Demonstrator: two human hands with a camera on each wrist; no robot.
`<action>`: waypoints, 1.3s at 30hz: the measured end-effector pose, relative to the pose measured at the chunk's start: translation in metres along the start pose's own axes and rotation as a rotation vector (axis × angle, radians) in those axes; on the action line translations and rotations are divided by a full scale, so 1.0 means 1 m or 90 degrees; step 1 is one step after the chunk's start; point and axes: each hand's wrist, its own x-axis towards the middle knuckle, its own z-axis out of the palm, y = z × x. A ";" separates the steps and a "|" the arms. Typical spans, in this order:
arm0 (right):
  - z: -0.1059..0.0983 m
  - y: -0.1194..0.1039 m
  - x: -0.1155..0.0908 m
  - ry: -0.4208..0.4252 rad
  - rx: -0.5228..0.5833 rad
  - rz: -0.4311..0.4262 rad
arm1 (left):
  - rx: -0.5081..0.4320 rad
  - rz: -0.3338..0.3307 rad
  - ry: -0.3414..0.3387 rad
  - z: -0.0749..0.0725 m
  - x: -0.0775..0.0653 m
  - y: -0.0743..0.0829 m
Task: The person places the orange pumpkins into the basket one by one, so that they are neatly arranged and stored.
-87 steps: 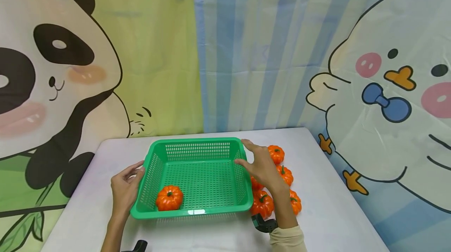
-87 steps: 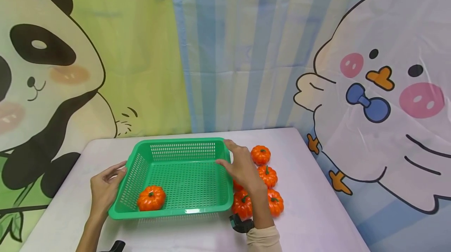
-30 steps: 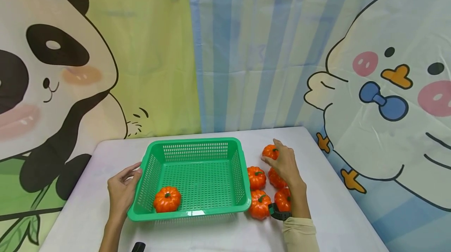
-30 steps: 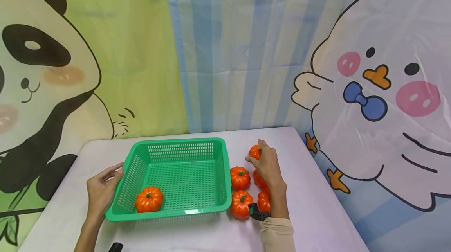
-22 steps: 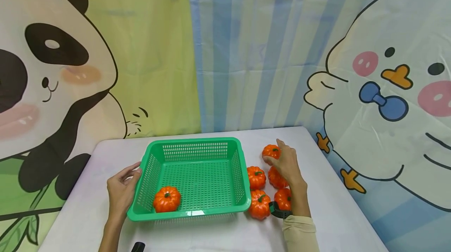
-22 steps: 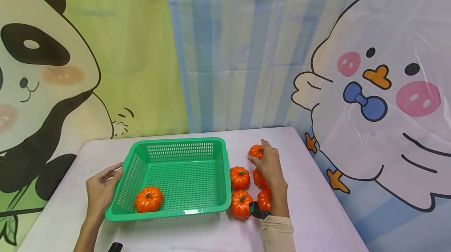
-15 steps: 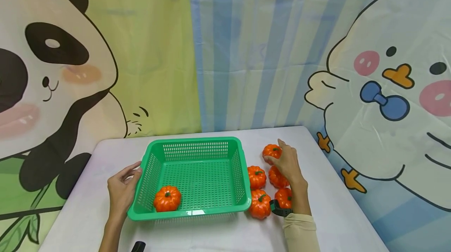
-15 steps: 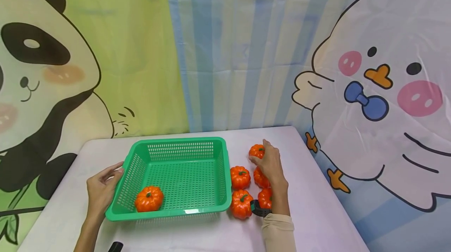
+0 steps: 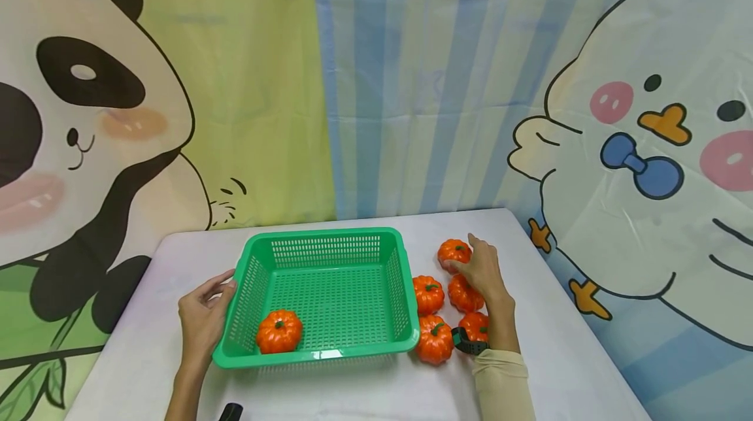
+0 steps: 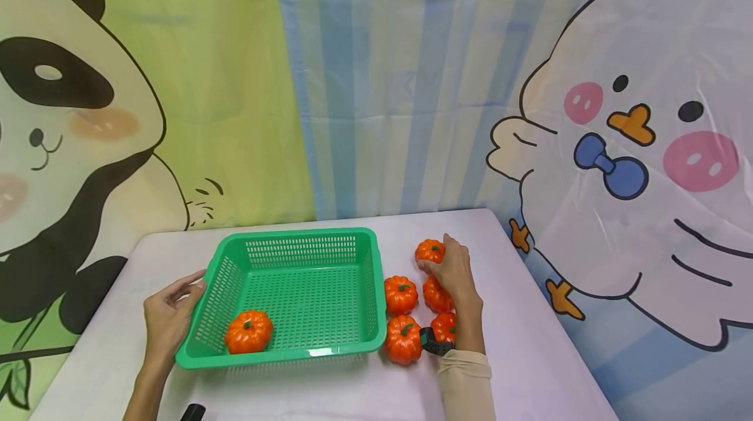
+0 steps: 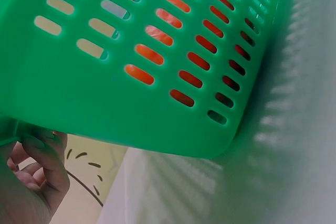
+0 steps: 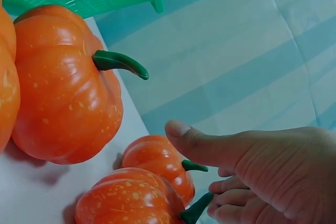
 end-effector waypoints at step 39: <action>0.007 0.012 0.007 -0.063 -0.008 0.052 | -0.008 0.013 0.005 0.001 -0.001 -0.001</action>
